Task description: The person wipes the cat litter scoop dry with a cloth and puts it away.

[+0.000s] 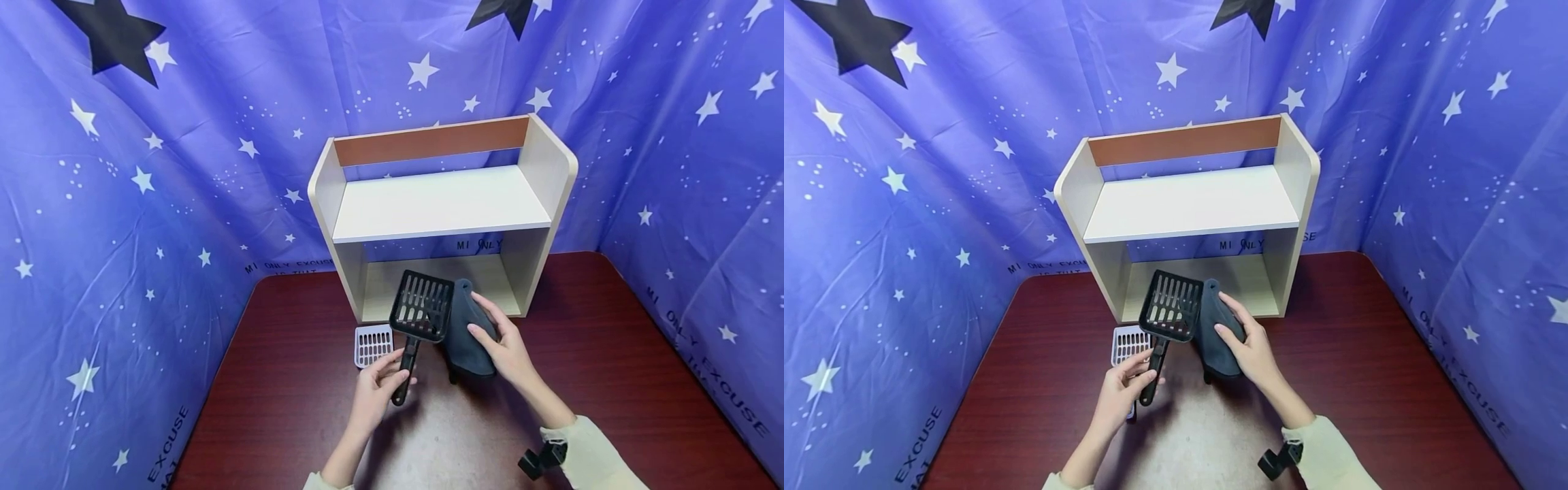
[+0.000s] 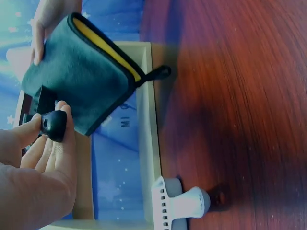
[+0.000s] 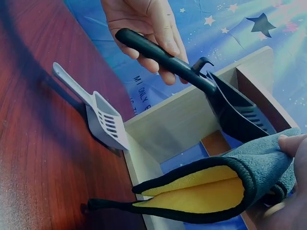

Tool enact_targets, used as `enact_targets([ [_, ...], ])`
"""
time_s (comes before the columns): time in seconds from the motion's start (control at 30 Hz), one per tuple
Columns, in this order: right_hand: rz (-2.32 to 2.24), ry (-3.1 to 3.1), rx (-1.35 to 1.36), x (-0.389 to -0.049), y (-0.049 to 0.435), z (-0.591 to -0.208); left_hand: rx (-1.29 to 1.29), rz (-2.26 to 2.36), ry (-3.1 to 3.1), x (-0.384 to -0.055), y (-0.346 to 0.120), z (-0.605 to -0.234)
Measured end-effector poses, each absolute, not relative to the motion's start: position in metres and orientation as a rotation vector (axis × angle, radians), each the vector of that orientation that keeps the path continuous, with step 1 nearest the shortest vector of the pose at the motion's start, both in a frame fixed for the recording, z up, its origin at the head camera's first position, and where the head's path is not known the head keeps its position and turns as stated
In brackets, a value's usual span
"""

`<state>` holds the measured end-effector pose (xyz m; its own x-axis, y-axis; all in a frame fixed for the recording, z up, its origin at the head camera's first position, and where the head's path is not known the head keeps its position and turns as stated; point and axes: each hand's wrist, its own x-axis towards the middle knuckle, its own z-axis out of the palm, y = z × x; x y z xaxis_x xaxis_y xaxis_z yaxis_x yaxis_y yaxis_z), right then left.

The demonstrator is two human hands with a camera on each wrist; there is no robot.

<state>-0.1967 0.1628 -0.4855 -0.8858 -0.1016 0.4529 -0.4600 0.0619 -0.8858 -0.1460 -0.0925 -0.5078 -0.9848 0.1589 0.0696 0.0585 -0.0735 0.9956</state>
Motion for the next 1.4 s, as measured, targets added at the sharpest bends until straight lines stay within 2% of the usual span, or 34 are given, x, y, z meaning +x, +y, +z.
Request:
enact_targets([
  [0.43,1.808,-2.175,0.486,-0.194,0.156,-0.494,0.185,2.293,2.055,-0.142,-0.068,-0.503],
  [0.67,1.75,-2.137,0.489,-0.188,0.144,-0.5,0.07,2.341,2.06,-0.144,-0.061,-0.496],
  [1.0,1.606,-2.17,0.45,-0.167,0.12,-0.483,0.055,2.32,2.069,-0.146,-0.052,-0.493],
  [1.2,1.508,-2.219,0.58,-0.178,0.129,-0.505,0.056,2.308,2.066,-0.146,-0.057,-0.493],
  [1.4,1.541,-2.2,0.613,-0.178,0.148,-0.494,0.099,2.337,2.041,-0.146,-0.068,-0.495],
])
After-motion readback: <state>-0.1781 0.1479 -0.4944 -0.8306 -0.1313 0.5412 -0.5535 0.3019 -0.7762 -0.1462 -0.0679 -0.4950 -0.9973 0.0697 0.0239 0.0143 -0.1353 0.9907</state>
